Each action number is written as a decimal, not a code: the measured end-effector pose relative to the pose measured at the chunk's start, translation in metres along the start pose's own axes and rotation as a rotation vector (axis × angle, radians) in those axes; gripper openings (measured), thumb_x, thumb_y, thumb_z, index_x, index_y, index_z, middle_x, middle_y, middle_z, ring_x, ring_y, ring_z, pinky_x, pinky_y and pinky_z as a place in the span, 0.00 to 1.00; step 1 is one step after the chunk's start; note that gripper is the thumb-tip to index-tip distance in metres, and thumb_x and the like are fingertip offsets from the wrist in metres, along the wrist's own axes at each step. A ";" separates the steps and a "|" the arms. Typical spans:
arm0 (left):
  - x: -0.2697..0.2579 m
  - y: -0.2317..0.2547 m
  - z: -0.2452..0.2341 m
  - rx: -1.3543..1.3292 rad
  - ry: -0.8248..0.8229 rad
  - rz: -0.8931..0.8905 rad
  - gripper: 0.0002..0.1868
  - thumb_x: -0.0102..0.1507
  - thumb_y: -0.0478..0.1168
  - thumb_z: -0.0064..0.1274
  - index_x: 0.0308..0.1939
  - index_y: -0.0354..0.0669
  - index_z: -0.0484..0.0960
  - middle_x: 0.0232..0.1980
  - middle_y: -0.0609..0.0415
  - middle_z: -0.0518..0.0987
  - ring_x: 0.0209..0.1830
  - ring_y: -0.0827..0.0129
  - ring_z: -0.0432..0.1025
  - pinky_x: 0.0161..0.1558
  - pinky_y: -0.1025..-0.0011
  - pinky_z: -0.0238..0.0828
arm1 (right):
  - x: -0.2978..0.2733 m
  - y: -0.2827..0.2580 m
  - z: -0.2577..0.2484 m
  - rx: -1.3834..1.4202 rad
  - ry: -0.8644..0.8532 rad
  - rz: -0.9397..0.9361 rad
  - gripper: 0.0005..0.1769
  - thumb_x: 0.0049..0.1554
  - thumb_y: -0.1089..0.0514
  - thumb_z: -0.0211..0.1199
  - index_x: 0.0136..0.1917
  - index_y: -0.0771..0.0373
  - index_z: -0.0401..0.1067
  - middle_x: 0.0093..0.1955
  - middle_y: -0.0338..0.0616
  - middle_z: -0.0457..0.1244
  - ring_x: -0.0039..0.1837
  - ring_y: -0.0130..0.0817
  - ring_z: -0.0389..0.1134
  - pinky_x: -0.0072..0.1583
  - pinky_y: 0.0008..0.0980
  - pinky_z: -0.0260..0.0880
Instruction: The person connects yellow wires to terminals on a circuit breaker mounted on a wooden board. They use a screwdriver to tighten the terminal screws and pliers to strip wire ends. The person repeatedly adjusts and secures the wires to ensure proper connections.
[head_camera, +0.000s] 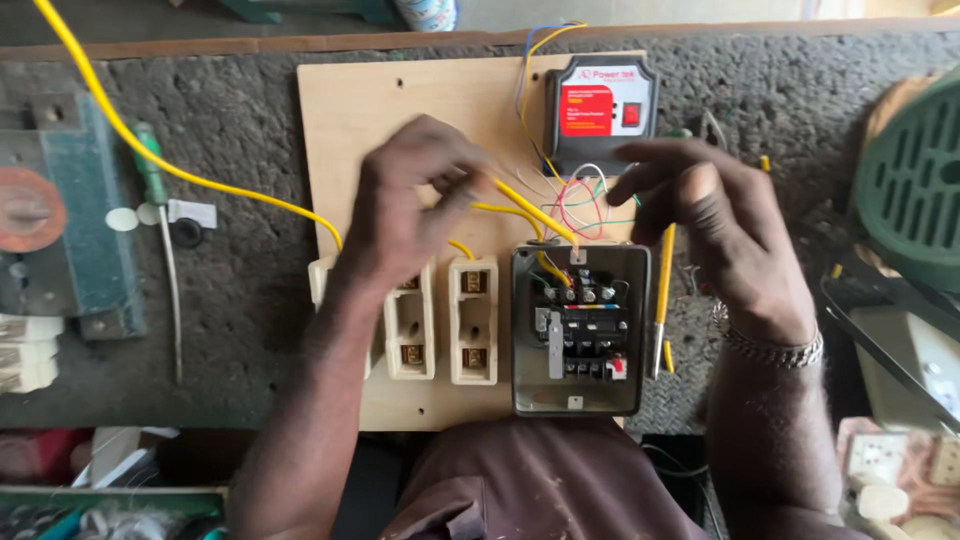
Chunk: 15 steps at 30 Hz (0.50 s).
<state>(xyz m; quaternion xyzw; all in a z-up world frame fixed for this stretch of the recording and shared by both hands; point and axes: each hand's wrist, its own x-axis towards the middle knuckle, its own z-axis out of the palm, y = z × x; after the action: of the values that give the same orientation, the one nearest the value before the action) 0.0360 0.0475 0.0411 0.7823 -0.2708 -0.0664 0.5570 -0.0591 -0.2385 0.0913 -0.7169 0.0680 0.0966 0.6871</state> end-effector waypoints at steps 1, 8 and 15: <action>0.001 0.000 0.009 0.045 -0.007 -0.002 0.08 0.68 0.39 0.63 0.45 0.38 0.84 0.41 0.55 0.79 0.36 0.75 0.75 0.37 0.77 0.73 | 0.001 -0.002 0.001 0.021 -0.053 -0.003 0.26 0.66 0.45 0.51 0.66 0.66 0.71 0.53 0.38 0.71 0.46 0.20 0.68 0.52 0.23 0.70; 0.004 -0.010 0.018 0.250 0.089 0.004 0.15 0.58 0.45 0.72 0.38 0.38 0.87 0.37 0.53 0.79 0.36 0.67 0.74 0.36 0.68 0.71 | 0.025 0.017 0.017 -0.350 -0.270 -0.011 0.13 0.62 0.61 0.61 0.59 0.66 0.76 0.50 0.44 0.72 0.49 0.26 0.71 0.50 0.27 0.73; 0.001 -0.037 0.017 0.343 0.128 0.011 0.15 0.57 0.46 0.72 0.36 0.40 0.86 0.37 0.54 0.78 0.38 0.66 0.74 0.40 0.66 0.71 | 0.041 0.023 0.031 -0.669 -0.250 0.057 0.15 0.58 0.66 0.60 0.58 0.60 0.78 0.46 0.47 0.71 0.41 0.38 0.72 0.45 0.32 0.69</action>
<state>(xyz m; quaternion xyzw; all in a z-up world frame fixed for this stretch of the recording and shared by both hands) 0.0428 0.0416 0.0009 0.8669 -0.2463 0.0337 0.4321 -0.0265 -0.2075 0.0583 -0.8826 -0.0321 0.2198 0.4144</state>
